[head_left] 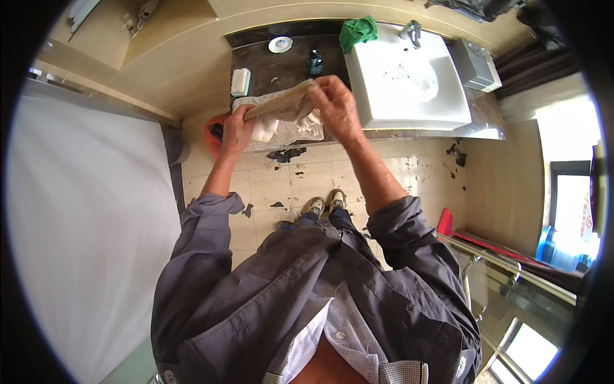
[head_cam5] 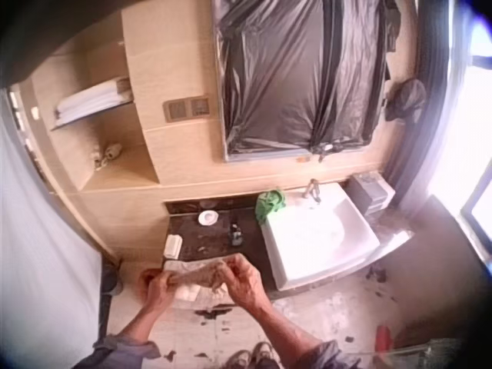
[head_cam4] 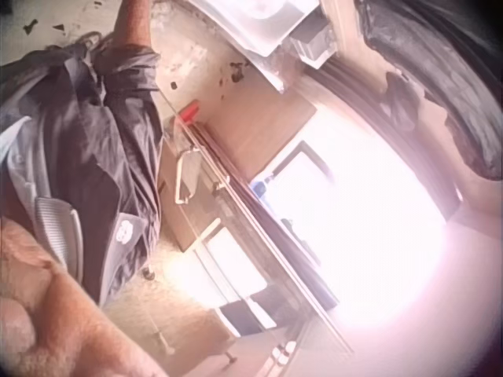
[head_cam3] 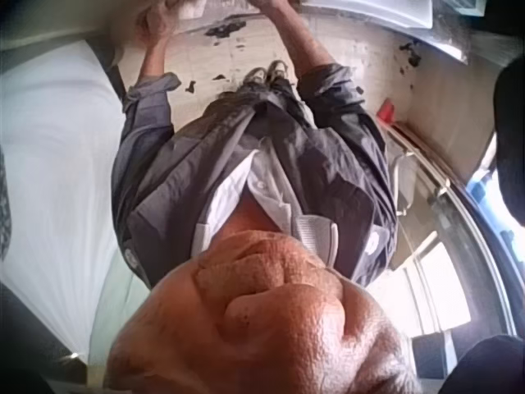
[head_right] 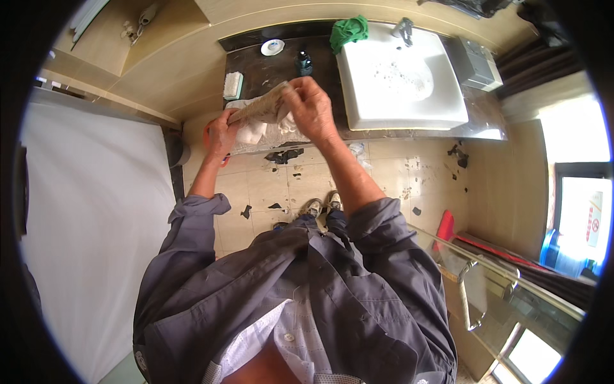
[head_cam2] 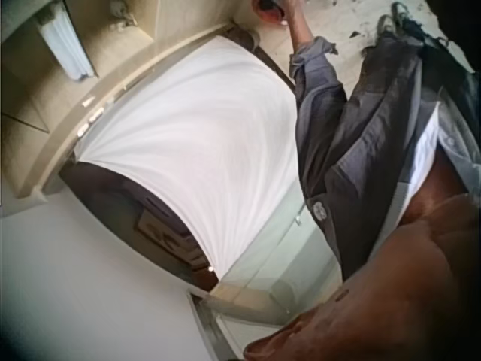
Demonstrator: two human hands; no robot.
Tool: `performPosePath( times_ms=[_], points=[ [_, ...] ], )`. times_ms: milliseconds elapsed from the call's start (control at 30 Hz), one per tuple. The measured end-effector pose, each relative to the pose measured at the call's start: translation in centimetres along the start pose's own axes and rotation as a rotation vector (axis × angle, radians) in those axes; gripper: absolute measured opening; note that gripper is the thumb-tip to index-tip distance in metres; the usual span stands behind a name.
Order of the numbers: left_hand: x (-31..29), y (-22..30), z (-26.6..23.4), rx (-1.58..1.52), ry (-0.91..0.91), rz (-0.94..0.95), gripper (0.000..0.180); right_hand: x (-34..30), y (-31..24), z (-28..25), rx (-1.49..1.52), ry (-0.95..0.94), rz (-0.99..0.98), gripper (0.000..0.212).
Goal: The person washes a towel by hand in a bathroom sink, scrubbing and rinsing it thoroughly. They then wring out the towel and hang it on a metal rack to dry.
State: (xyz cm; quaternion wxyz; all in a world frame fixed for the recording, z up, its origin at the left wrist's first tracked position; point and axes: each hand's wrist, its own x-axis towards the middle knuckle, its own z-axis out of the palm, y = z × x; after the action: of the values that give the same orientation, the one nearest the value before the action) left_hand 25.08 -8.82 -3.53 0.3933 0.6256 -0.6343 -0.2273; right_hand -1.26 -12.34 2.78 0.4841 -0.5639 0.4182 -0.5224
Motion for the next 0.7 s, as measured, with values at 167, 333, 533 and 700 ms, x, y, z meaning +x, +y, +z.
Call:
performPosePath(
  times_ms=[167, 333, 533, 700],
  points=[
    [1.2, 5.4, -1.1, -0.476, -0.502, 0.026, 0.028, -1.6, -4.2, -5.8, 0.112, 0.237, 0.133, 0.028],
    [0.6, 12.9, 1.3, -0.612, -0.765, -0.043, 0.031, -6.8, -2.2, -13.0, 0.010, 0.479, 0.319, 0.044],
    [-2.8, 19.9, 7.1, -0.944, -0.996, -0.228, 0.035, -15.8, -0.3, -20.8, -0.014, 0.509, 0.423, 0.050],
    [-6.5, 26.2, 10.9, -1.064, -1.119, -0.247, 0.037, -23.7, -2.4, -24.7, 0.396, 0.551, 0.334, 0.040]
  ],
)
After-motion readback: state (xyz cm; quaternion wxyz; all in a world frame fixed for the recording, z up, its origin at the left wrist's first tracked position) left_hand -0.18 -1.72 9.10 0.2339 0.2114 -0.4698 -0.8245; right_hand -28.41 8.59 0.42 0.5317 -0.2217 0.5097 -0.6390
